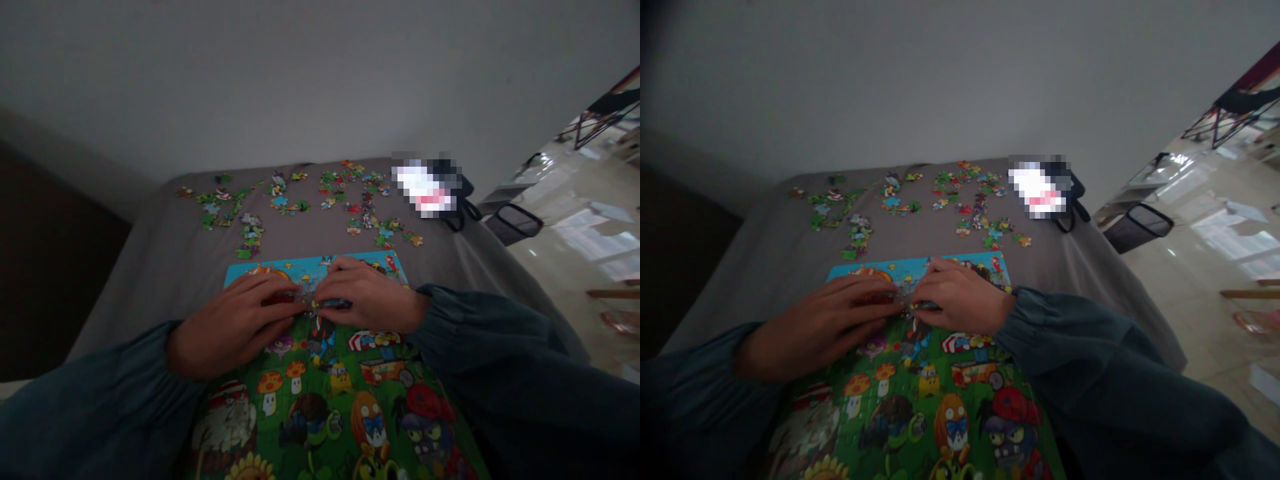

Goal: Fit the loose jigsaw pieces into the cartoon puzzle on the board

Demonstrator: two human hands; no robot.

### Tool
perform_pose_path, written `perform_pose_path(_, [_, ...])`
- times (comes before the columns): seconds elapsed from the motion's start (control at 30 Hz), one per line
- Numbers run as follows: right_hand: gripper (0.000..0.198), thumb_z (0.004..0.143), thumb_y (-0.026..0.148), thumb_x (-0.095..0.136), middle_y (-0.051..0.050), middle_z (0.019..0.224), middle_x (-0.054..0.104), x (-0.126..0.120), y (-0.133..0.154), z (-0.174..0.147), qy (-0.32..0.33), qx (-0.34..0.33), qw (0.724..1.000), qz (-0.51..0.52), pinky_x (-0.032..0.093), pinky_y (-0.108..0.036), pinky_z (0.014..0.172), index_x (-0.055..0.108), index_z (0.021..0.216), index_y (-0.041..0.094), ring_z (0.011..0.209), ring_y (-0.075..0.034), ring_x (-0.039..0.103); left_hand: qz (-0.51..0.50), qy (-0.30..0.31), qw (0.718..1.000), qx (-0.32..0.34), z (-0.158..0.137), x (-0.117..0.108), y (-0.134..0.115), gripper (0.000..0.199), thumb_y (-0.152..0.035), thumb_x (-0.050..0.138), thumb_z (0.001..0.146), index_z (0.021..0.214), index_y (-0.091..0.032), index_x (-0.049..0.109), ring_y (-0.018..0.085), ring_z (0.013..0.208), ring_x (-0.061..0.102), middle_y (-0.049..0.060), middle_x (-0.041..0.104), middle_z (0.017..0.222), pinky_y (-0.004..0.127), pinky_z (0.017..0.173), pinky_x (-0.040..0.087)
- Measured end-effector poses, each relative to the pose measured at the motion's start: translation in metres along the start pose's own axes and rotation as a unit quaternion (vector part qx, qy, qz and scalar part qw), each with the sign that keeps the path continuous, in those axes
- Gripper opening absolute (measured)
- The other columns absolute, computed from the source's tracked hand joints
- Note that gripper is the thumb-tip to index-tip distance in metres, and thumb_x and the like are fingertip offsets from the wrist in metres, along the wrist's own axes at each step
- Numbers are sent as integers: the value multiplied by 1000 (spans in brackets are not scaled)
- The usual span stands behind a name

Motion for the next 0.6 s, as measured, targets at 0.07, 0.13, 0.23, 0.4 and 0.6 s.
perform_pose_path(0.07, [16,96,25,64,-4,100,76,1,-1,0,0,-30,999,-15,45,-34,94,77,94,16,96,-20,55,8,1,1000,7,0,1,-1,34,-28,44,106,129,-30,68,28,121,60,8,66,131,49,100,53])
perform_pose_path(0.13, [19,97,26,62,-4,102,76,1,-2,-1,3,-49,998,-32,45,-34,93,78,92,17,95,-19,54,15,0,1000,12,0,2,-2,33,-28,45,105,128,-30,68,28,120,61,8,65,131,51,99,54])
perform_pose_path(0.23, [22,99,28,60,-3,104,76,0,-2,-3,10,-62,996,-59,46,-36,91,78,93,19,95,-20,55,28,-7,1000,12,0,3,-4,31,-30,47,104,125,-29,70,29,120,61,9,66,130,52,99,54])
perform_pose_path(0.4, [24,101,30,55,-5,102,74,-4,10,-5,11,-97,981,-165,46,-38,86,76,94,19,99,-22,57,40,-22,999,2,4,2,-13,28,-31,51,102,120,-26,73,31,120,61,10,67,127,54,99,53])
perform_pose_path(0.6, [27,103,28,50,-5,103,75,-5,16,-8,-11,-124,970,-207,48,-39,86,74,96,17,100,-23,59,1,-64,991,-116,-5,-6,25,31,-37,48,102,117,-26,73,26,116,64,7,71,123,46,102,52])
Point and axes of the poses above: each hand's wrist, its own z-axis towards the middle knuckle, its own x-axis out of the palm, y = z × x, the point moved 2 cm from there along z, towards the middle knuckle
